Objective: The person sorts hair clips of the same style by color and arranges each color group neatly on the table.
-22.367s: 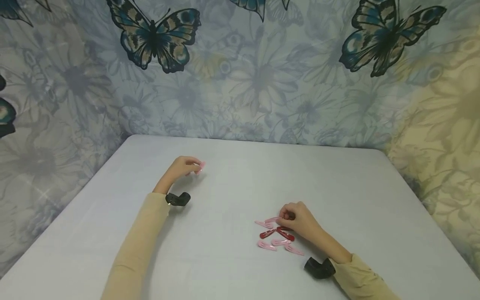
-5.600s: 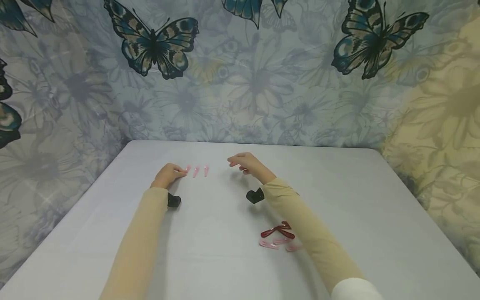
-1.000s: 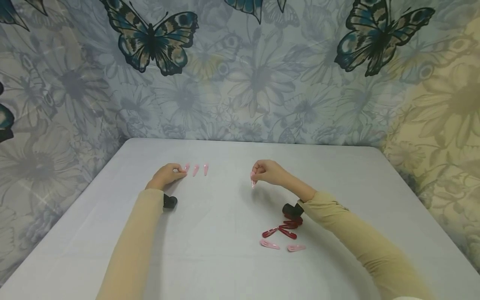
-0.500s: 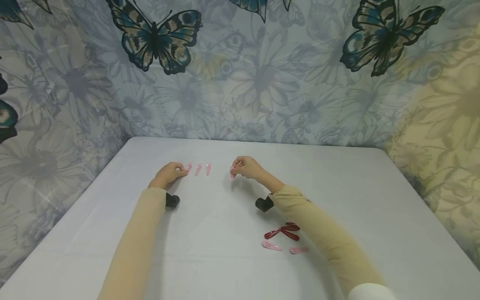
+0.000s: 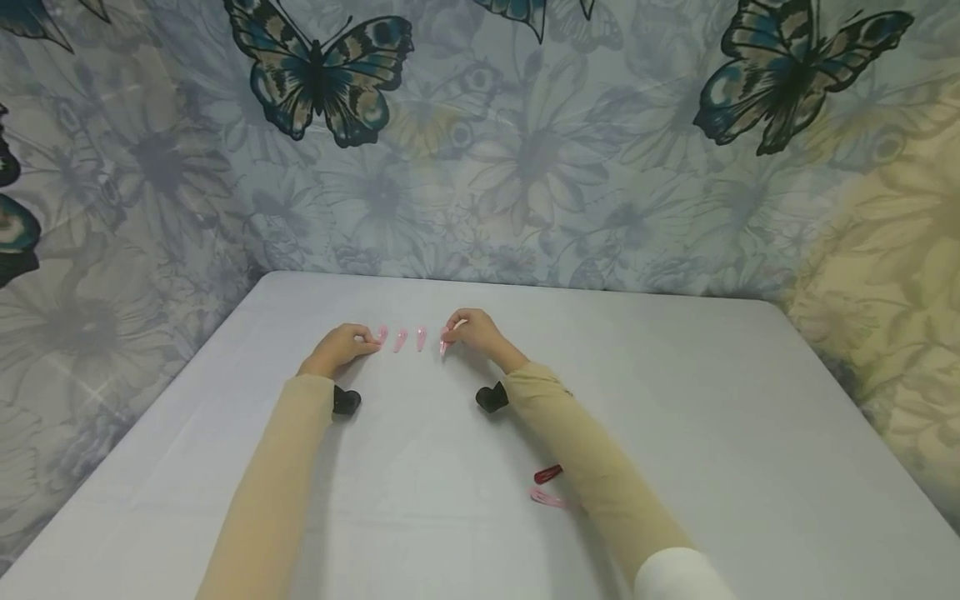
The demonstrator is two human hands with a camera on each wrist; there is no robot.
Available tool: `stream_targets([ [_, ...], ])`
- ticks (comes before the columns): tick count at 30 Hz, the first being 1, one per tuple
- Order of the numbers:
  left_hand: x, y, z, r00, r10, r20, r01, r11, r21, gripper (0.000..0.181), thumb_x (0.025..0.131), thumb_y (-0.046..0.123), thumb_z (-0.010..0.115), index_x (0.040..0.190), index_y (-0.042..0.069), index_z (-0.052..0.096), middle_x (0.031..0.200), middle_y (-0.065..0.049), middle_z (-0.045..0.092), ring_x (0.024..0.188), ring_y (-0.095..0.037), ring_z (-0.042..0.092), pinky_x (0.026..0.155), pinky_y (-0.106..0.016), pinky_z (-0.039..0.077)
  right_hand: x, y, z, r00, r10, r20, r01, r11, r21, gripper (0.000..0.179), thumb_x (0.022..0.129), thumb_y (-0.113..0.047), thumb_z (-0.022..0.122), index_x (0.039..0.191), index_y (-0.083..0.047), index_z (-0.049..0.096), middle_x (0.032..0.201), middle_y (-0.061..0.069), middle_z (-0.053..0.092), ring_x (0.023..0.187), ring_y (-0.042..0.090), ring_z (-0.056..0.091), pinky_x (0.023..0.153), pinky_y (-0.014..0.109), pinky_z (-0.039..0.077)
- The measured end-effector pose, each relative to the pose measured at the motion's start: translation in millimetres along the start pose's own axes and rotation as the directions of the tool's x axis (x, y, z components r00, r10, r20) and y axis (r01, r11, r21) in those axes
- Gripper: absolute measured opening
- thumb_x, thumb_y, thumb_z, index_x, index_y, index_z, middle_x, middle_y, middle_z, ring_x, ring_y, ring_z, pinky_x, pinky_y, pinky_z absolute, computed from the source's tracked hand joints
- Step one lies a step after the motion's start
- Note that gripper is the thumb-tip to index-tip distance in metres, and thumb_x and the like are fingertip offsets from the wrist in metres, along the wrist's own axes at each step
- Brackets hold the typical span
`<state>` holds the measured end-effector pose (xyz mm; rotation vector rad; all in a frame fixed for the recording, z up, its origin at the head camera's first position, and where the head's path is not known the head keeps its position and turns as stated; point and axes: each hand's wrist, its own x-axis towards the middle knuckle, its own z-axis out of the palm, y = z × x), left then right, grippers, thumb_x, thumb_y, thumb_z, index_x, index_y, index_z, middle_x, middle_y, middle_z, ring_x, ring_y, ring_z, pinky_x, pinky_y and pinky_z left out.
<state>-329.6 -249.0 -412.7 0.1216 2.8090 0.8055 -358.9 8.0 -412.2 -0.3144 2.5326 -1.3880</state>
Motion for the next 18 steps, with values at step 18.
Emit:
stream_targets([
  [18,-4.5,4.7,-0.5,1.0,-0.014,-0.019,0.014,1.0,0.008,0.025,0.098,0.025,0.058,0.092,0.001,0.061,0.142,-0.027,0.049,0.133,-0.046,0.042,0.11,-0.058,0.033,19.7,8,21,0.981,-0.006,-0.193,-0.001,0.999,-0.034,0.012,0.08,-0.008,0.075,0.083,-0.002,0.065,0.069,-0.001,0.057,0.064,0.009,0.046,0.058,0.016,0.035],
])
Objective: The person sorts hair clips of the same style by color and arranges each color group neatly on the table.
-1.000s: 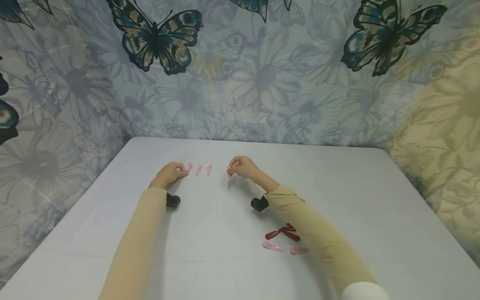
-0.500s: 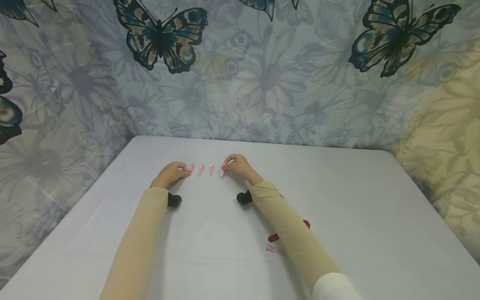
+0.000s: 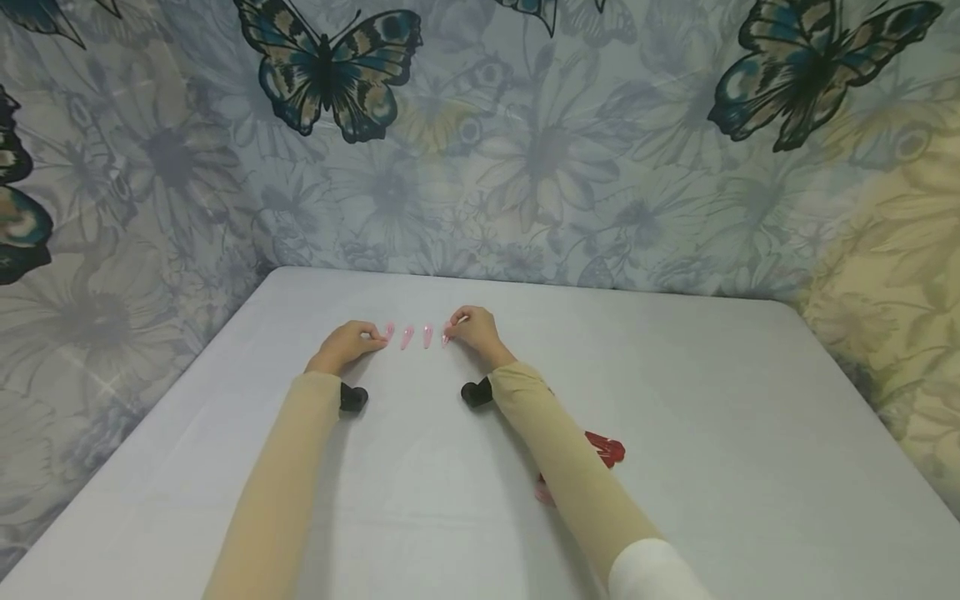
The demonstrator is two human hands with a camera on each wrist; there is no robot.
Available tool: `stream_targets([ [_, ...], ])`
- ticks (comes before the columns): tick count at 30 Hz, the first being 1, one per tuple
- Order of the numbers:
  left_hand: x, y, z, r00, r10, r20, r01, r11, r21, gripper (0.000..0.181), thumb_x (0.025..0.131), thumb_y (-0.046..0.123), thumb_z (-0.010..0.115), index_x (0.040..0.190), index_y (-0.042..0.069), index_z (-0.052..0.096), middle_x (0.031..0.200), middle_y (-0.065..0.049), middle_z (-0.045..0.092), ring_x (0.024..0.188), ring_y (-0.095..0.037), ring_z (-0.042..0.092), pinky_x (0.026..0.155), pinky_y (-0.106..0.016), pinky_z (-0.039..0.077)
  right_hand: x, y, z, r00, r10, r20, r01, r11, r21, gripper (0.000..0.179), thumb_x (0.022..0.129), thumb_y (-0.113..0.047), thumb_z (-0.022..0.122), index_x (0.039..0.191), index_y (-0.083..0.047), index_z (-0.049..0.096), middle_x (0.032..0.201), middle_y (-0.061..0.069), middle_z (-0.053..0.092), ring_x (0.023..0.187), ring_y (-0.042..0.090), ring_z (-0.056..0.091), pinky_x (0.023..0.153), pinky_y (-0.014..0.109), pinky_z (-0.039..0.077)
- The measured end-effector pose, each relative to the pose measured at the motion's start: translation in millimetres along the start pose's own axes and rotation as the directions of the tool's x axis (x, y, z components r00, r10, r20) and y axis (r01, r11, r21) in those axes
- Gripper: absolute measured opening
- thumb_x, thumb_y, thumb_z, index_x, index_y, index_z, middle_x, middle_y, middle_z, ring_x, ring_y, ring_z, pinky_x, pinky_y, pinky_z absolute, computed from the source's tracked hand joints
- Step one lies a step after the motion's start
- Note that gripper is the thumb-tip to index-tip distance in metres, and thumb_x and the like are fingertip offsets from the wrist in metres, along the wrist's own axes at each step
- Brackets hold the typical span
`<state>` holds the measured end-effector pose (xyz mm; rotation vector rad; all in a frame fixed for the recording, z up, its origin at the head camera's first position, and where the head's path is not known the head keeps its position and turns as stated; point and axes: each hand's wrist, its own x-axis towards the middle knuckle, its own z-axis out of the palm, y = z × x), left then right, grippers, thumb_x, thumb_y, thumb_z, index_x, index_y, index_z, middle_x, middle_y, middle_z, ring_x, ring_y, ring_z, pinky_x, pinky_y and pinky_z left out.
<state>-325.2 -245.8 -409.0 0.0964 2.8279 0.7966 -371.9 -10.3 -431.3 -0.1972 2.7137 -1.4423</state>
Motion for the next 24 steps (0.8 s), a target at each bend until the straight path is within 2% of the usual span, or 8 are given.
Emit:
stream_targets([
  [6,0.6,0.2,1.8,1.0,-0.008,-0.006,0.008,1.0,-0.002,0.025,0.098,0.026,0.058,0.094,0.002,0.062,0.143,-0.027,0.048,0.134,-0.047,0.041,0.11,-0.059,0.033,-1.1,-0.7,3.4,1.0,0.006,-0.021,-0.007,0.998,-0.064,0.013,0.082,-0.009,0.075,0.087,0.0,0.068,0.082,0.009,0.067,0.071,0.012,0.05,0.063,0.018,0.036],
  [14,2.6,-0.4,3.5,1.0,-0.009,-0.003,0.009,1.0,-0.009,0.024,0.098,0.025,0.058,0.095,0.002,0.063,0.144,-0.027,0.047,0.136,-0.048,0.039,0.11,-0.06,0.032,-7.1,-4.7,-0.1,0.999,0.033,-0.041,-0.037,0.995,-0.097,0.012,0.08,-0.011,0.076,0.084,0.0,0.072,0.086,0.01,0.071,0.074,0.013,0.051,0.063,0.018,0.037],
  [20,2.4,2.2,3.1,1.0,-0.016,-0.014,0.016,1.0,-0.007,0.024,0.097,0.026,0.06,0.092,0.002,0.063,0.142,-0.026,0.05,0.132,-0.045,0.044,0.11,-0.058,0.034,-9.1,-6.7,0.6,0.997,0.055,-0.062,-0.059,0.996,-0.073,0.011,0.079,-0.008,0.076,0.084,0.0,0.072,0.087,0.011,0.072,0.072,0.013,0.051,0.062,0.02,0.037],
  [24,-1.1,0.2,1.3,1.0,-0.015,-0.012,0.015,1.0,-0.006,0.024,0.097,0.026,0.059,0.092,0.003,0.063,0.142,-0.026,0.049,0.134,-0.045,0.042,0.11,-0.057,0.034,-9.5,-7.5,3.1,0.995,0.075,-0.061,-0.077,0.996,-0.033,0.013,0.08,-0.011,0.076,0.085,0.001,0.072,0.087,0.011,0.072,0.073,0.012,0.049,0.062,0.019,0.037],
])
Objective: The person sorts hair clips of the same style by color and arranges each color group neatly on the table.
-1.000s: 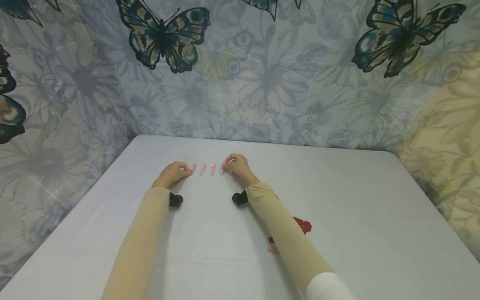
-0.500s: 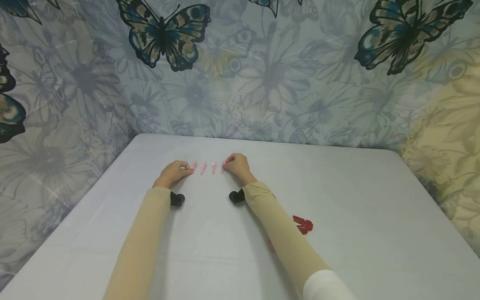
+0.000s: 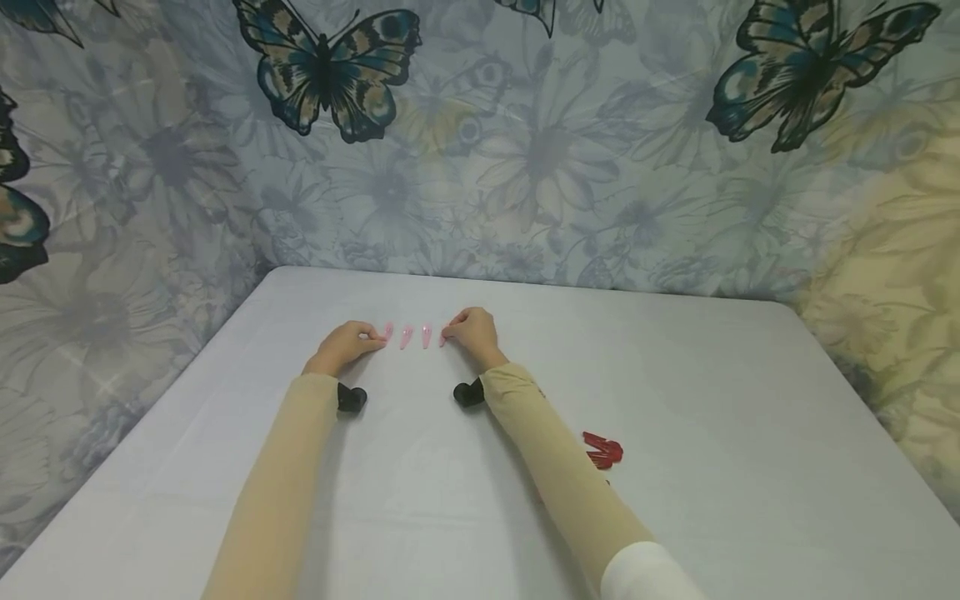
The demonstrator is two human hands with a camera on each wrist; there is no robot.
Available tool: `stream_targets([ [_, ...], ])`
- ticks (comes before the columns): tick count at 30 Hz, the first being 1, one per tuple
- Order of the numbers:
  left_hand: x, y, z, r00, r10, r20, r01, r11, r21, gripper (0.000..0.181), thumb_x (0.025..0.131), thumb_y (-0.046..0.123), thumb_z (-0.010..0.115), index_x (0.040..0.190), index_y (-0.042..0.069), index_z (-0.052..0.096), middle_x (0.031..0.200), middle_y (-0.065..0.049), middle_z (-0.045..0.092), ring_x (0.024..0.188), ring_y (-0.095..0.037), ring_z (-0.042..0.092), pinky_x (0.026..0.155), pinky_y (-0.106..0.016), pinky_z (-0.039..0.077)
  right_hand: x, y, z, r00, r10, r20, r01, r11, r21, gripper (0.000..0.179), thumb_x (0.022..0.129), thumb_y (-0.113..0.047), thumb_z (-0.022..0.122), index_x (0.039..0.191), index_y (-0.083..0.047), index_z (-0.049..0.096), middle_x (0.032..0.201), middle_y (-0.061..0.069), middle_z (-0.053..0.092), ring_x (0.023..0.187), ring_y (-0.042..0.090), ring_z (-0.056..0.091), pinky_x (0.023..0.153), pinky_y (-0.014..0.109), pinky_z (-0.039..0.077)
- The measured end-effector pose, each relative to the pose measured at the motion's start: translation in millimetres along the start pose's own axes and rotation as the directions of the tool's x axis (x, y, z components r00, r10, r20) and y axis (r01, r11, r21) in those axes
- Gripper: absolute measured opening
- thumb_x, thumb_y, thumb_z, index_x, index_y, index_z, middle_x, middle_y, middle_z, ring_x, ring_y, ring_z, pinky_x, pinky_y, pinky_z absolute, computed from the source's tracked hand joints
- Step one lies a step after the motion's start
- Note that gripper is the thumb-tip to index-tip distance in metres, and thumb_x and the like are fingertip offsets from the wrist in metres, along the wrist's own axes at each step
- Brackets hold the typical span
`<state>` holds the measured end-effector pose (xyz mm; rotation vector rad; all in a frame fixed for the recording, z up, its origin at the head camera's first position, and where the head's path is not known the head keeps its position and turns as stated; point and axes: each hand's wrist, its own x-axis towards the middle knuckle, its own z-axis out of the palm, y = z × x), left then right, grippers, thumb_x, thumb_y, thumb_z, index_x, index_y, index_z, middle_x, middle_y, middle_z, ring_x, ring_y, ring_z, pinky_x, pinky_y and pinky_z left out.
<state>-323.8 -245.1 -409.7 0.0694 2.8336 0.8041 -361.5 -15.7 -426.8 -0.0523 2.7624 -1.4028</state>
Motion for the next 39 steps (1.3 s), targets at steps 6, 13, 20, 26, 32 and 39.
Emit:
stream_targets([
  [6,-1.5,-6.7,-3.3,1.0,0.011,-0.006,-0.011,1.0,-0.003,0.025,0.097,0.025,0.06,0.097,0.001,0.065,0.144,-0.027,0.047,0.136,-0.047,0.039,0.111,-0.058,0.032,-4.4,-3,-15,0.995,0.017,0.098,-0.025,0.996,0.09,0.021,0.086,-0.018,0.072,0.095,0.001,0.071,0.091,0.009,0.07,0.077,0.011,0.052,0.064,0.018,0.039],
  [13,-3.4,-7.4,-1.6,0.999,-0.005,-0.041,0.005,1.0,-0.004,0.03,0.097,0.027,0.059,0.111,0.001,0.068,0.145,-0.027,0.046,0.136,-0.048,0.038,0.112,-0.059,0.032,-25.1,-7,-68,0.958,-0.011,0.286,-0.017,0.995,0.093,0.018,0.091,-0.024,0.065,0.098,-0.008,0.066,0.09,0.001,0.068,0.067,0.01,0.041,0.058,0.023,0.033],
  [20,-4.6,-4.7,3.5,0.999,-0.007,-0.05,0.006,1.0,-0.013,0.033,0.097,0.026,0.06,0.12,0.002,0.066,0.141,-0.028,0.05,0.128,-0.045,0.048,0.106,-0.056,0.039,-82.5,15,-120,0.893,-0.092,0.44,0.093,0.995,0.02,0.017,0.091,-0.021,0.066,0.099,-0.006,0.067,0.087,0.0,0.072,0.066,0.013,0.043,0.057,0.024,0.034],
  [26,-2.2,-0.7,5.2,0.997,-0.003,-0.075,0.005,0.999,0.036,0.029,0.096,0.025,0.061,0.118,0.007,0.069,0.133,-0.024,0.058,0.119,-0.04,0.056,0.099,-0.052,0.046,-128.5,48,-146,0.789,-0.204,0.579,0.267,0.963,-0.025,0.011,0.089,-0.013,0.065,0.093,-0.003,0.067,0.079,0.004,0.065,0.071,0.009,0.048,0.064,0.024,0.041],
  [32,-2.4,3.3,3.4,0.997,-0.005,-0.071,0.009,0.998,0.058,0.028,0.095,0.025,0.062,0.116,0.007,0.068,0.13,-0.024,0.06,0.117,-0.041,0.057,0.096,-0.052,0.047,-174.2,57,-146,0.715,-0.267,0.646,0.403,0.912,-0.069,0.005,0.085,-0.012,0.072,0.082,-0.01,0.068,0.072,-0.005,0.063,0.065,-0.001,0.049,0.061,0.017,0.043],
  [39,-4.4,4.1,5.0,0.998,-0.002,-0.063,0.004,1.0,0.029,0.029,0.096,0.025,0.06,0.118,0.007,0.067,0.133,-0.026,0.057,0.118,-0.041,0.055,0.097,-0.053,0.046,-202.8,57,-139,0.798,-0.189,0.573,0.365,0.908,-0.208,0.015,0.08,-0.021,0.079,0.075,-0.017,0.065,0.061,-0.013,0.053,0.059,-0.002,0.046,0.058,0.017,0.04],
])
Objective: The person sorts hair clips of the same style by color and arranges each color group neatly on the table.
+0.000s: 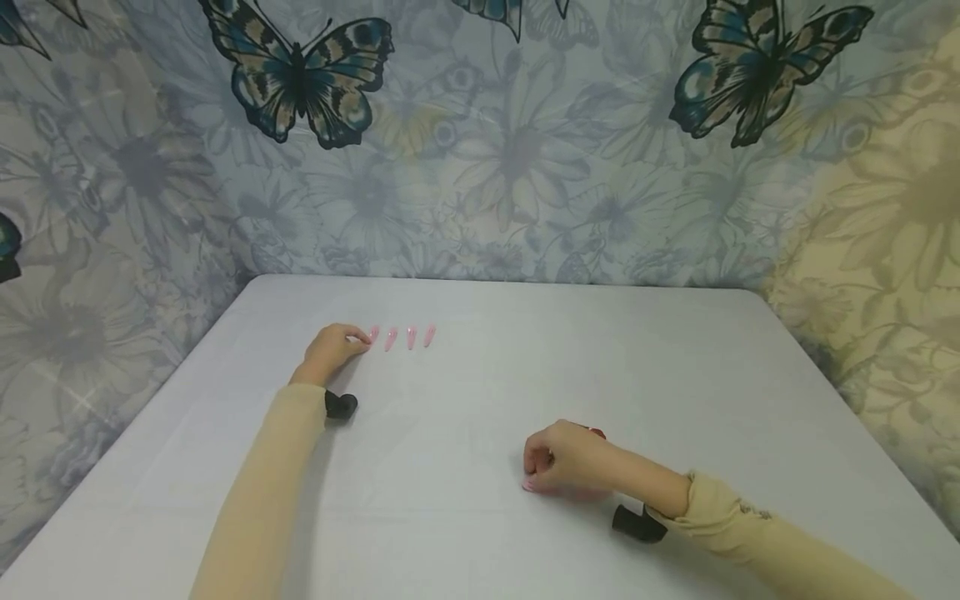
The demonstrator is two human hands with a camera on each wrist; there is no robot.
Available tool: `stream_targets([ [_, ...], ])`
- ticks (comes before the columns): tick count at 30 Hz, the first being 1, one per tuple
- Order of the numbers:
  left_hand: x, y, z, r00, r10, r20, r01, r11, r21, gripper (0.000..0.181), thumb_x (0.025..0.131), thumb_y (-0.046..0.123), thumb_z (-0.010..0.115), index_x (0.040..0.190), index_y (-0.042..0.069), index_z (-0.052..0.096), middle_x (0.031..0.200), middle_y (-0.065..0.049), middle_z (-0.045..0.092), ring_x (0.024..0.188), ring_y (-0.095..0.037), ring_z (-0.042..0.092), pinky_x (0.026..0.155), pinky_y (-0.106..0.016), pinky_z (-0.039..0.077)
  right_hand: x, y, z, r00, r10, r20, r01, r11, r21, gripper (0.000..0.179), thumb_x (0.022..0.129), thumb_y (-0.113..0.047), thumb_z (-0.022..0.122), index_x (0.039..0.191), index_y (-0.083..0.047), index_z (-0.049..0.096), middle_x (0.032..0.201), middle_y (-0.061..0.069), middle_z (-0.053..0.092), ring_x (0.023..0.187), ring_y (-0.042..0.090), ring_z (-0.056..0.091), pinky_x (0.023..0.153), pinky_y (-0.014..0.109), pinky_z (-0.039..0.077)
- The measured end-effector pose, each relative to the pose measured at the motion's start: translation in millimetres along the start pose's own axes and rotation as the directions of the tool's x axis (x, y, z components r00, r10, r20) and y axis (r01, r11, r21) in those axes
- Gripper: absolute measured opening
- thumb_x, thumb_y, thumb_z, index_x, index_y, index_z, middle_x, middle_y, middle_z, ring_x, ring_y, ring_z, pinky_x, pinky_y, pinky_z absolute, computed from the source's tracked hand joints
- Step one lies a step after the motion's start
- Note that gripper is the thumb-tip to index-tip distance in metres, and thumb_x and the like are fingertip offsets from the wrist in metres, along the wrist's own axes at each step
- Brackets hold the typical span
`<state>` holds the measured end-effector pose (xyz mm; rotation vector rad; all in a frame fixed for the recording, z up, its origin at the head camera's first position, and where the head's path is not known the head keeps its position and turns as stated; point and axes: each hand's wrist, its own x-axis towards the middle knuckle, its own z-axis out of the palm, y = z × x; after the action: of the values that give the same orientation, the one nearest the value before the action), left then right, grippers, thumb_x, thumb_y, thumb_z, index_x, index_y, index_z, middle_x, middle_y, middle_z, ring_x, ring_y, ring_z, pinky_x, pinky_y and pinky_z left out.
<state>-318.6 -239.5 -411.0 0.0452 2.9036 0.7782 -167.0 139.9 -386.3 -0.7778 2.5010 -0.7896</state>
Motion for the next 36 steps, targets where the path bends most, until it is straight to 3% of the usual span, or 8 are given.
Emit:
stream_targets([
  [11,-1.0,-7.9,2.3,1.0,0.022,-0.02,-0.022,1.0,-0.012,0.028,0.096,0.024,0.06,0.117,0.007,0.068,0.129,-0.024,0.06,0.115,-0.04,0.057,0.096,-0.053,0.046,-1.0,0,11,0.997,-0.066,-0.035,0.063,0.994,-0.089,0.012,0.082,-0.017,0.077,0.077,-0.017,0.066,0.06,-0.013,0.047,0.058,-0.003,0.038,0.054,0.016,0.034],
  [15,-1.3,-5.1,2.2,1.0,0.001,-0.007,-0.001,1.0,0.001,0.028,0.096,0.025,0.06,0.117,0.007,0.068,0.132,-0.025,0.057,0.116,-0.04,0.057,0.095,-0.052,0.047,-1.2,3,10,0.997,-0.075,0.005,0.075,0.997,0.032,0.011,0.084,-0.014,0.075,0.076,-0.015,0.067,0.058,-0.012,0.047,0.056,-0.003,0.039,0.054,0.016,0.034],
  [19,-0.6,-4.3,2.4,1.0,-0.003,-0.001,0.003,1.0,0.016,0.029,0.096,0.025,0.06,0.117,0.006,0.068,0.133,-0.026,0.055,0.117,-0.04,0.056,0.097,-0.053,0.046,2.8,8,3,0.994,-0.097,0.049,0.086,0.978,0.189,0.007,0.087,-0.007,0.068,0.081,-0.01,0.067,0.058,0.001,0.056,0.056,0.0,0.044,0.055,0.016,0.035],
  [22,0.7,-3.1,1.5,1.0,-0.007,-0.001,0.007,1.0,0.026,0.028,0.096,0.025,0.061,0.117,0.007,0.068,0.133,-0.025,0.056,0.116,-0.039,0.056,0.096,-0.052,0.047,11.3,12,-8,0.994,-0.098,0.05,0.083,0.969,0.232,0.004,0.088,-0.004,0.064,0.087,-0.006,0.067,0.065,0.007,0.063,0.061,0.004,0.05,0.058,0.018,0.039],
  [28,1.9,2.5,0.3,1.0,-0.011,0.007,0.011,0.999,0.049,0.029,0.097,0.025,0.06,0.118,0.008,0.068,0.133,-0.024,0.057,0.116,-0.039,0.056,0.093,-0.05,0.048,33.0,23,-29,1.0,-0.019,0.01,0.016,0.965,0.262,0.009,0.089,-0.01,0.066,0.093,-0.002,0.067,0.073,0.003,0.065,0.069,0.011,0.05,0.062,0.024,0.041],
  [36,0.5,6.8,0.5,1.0,-0.013,0.0,0.013,0.999,0.044,0.027,0.096,0.025,0.061,0.116,0.008,0.069,0.134,-0.023,0.057,0.116,-0.039,0.057,0.091,-0.049,0.05,72.7,26,-56,0.987,0.157,-0.032,-0.136,0.926,0.353,0.017,0.089,-0.016,0.068,0.101,-0.005,0.069,0.069,-0.003,0.057,0.054,0.011,0.031,0.051,0.023,0.028],
])
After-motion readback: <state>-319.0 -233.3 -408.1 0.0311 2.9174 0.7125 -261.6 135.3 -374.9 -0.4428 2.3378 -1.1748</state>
